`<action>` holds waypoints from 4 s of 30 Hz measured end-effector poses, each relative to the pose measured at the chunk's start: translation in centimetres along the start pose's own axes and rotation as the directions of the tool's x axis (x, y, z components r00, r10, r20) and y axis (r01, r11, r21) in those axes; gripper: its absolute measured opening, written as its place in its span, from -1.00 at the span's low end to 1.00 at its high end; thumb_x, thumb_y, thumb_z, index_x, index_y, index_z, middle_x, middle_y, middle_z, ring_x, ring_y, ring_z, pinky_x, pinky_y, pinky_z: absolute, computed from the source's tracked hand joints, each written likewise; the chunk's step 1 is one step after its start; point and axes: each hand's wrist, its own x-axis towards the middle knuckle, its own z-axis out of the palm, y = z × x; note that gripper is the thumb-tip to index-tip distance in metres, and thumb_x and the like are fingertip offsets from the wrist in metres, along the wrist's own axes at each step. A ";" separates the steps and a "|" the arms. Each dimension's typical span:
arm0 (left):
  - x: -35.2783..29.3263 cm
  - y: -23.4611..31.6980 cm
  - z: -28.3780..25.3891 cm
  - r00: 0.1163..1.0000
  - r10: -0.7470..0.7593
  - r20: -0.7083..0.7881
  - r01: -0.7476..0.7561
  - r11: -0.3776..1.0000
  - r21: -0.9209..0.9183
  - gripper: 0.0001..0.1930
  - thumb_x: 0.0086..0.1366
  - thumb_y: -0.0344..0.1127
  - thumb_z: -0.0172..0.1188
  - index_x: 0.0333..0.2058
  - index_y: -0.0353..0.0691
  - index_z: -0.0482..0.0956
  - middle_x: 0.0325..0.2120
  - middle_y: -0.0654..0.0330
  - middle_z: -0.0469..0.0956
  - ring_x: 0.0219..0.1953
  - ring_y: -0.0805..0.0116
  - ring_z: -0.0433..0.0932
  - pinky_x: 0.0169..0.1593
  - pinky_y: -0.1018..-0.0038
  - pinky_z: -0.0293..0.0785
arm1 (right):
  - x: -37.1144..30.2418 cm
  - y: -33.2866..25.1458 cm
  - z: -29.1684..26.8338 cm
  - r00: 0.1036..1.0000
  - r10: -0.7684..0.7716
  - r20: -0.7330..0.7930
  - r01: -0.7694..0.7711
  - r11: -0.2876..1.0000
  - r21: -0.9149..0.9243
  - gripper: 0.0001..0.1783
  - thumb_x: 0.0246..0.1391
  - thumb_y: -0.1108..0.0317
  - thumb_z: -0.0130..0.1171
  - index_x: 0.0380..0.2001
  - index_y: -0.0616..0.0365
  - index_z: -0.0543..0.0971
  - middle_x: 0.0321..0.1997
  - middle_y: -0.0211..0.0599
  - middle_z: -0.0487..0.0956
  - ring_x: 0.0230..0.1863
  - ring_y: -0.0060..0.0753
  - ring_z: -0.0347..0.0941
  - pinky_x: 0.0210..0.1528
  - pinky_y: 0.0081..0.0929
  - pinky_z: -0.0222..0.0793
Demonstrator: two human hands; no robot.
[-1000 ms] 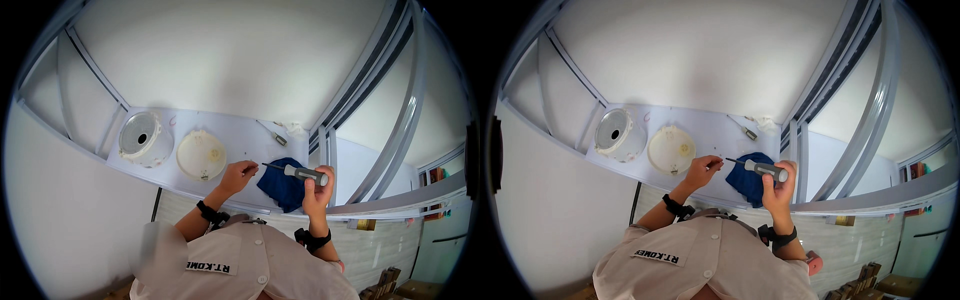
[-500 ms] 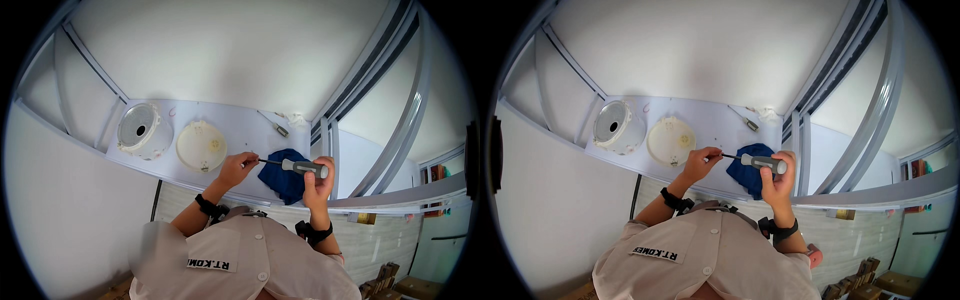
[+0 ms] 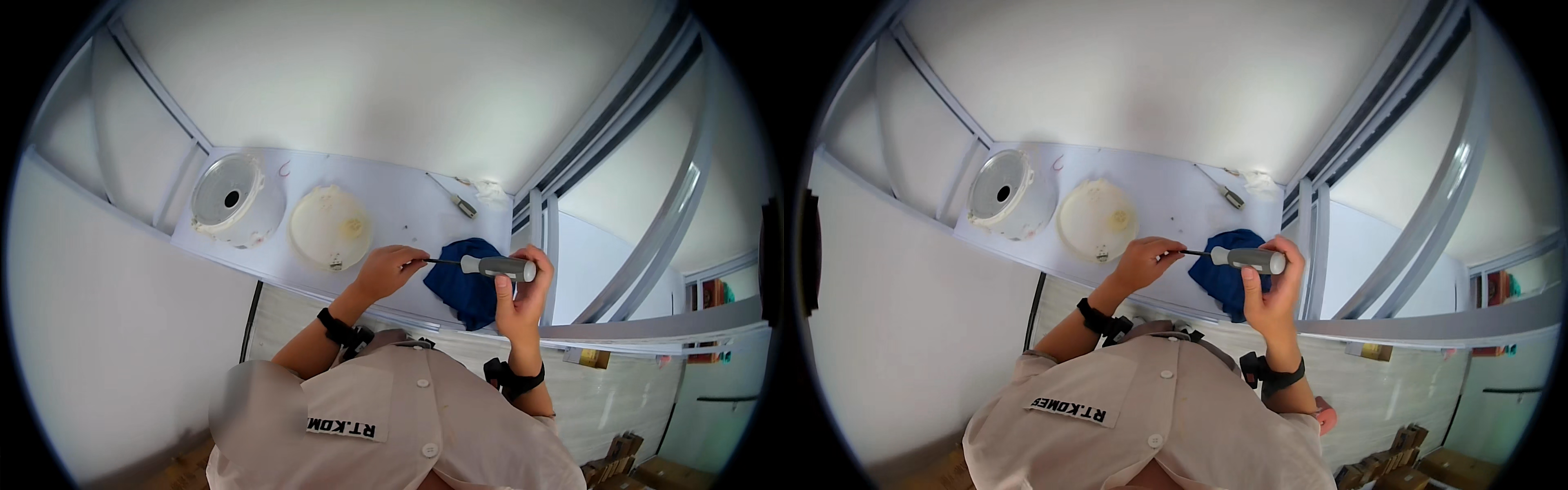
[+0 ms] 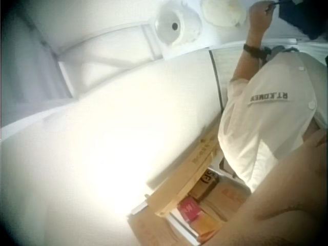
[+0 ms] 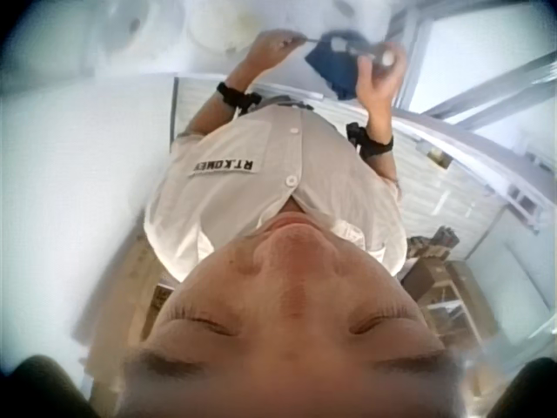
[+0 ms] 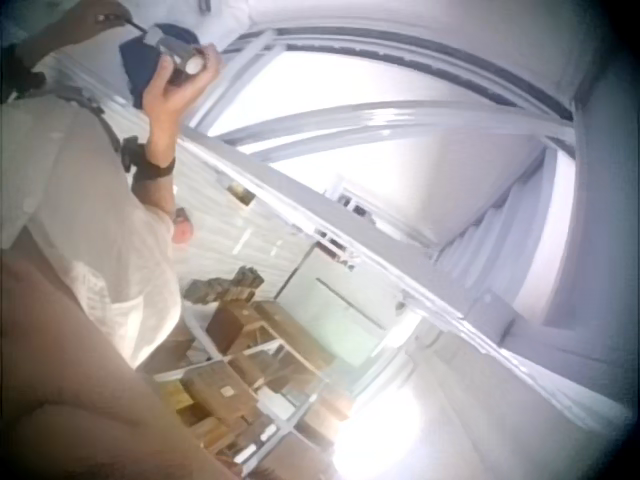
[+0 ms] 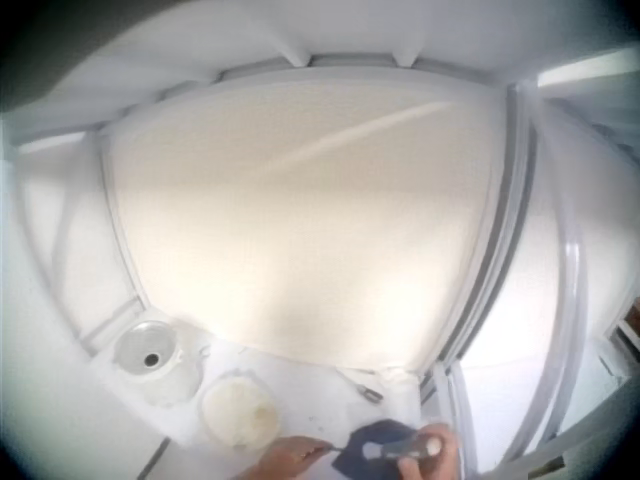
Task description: The person assembles a white plastic appliance component on a workbench. They use a screwdriver to tighten screws into a circular white plastic part, then place a larger white plastic cover over the assembly to complete the unit.
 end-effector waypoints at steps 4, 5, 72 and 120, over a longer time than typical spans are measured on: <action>-0.5 -0.5 -0.7 0.993 0.064 0.097 -0.076 0.990 0.119 -0.85 0.23 -0.33 0.47 -0.22 -0.14 0.79 -0.38 0.20 0.76 -0.37 0.18 0.70 -0.28 0.31 0.60 | 0.5 -0.2 -0.2 0.985 0.057 0.165 -0.047 0.997 -0.059 -0.35 0.34 0.46 0.27 0.41 0.27 0.29 0.22 0.05 0.49 0.25 -0.12 0.49 0.35 -0.17 0.42; -0.7 -0.5 -1.0 0.990 0.086 0.113 -0.101 0.985 0.140 -0.85 0.22 -0.31 0.48 -0.23 -0.12 0.79 -0.38 0.22 0.76 -0.36 0.17 0.70 -0.26 0.29 0.60 | 0.8 -0.2 -0.1 0.972 0.059 0.227 -0.042 0.996 -0.082 -0.31 0.33 0.47 0.28 0.43 0.26 0.25 0.23 0.06 0.50 0.26 -0.12 0.51 0.33 -0.18 0.45; -8.2 -11.4 -14.4 0.951 -0.249 0.184 0.166 0.911 0.379 -0.33 -0.09 -0.01 0.64 0.06 0.02 0.72 -0.22 0.28 0.75 -0.02 0.20 0.65 0.46 0.09 0.25 | 1.2 -0.2 25.2 0.894 -0.005 0.448 0.231 0.862 -0.451 -0.40 -0.01 0.11 0.62 -0.10 0.14 0.46 -0.20 -0.20 0.61 -0.40 -0.03 0.63 -0.39 -0.26 0.55; -4.8 -10.3 -10.6 0.902 -0.393 0.178 0.270 0.836 0.478 -0.54 -0.20 0.02 0.65 -0.37 -0.12 0.75 -0.45 0.10 0.66 -0.22 0.01 0.63 -0.08 0.14 0.58 | 6.0 -1.9 20.5 0.846 0.205 0.492 0.238 0.681 -0.692 -0.55 0.19 0.24 0.41 0.06 0.13 0.49 -0.20 -0.05 0.57 -0.26 0.18 0.62 -0.27 -0.11 0.56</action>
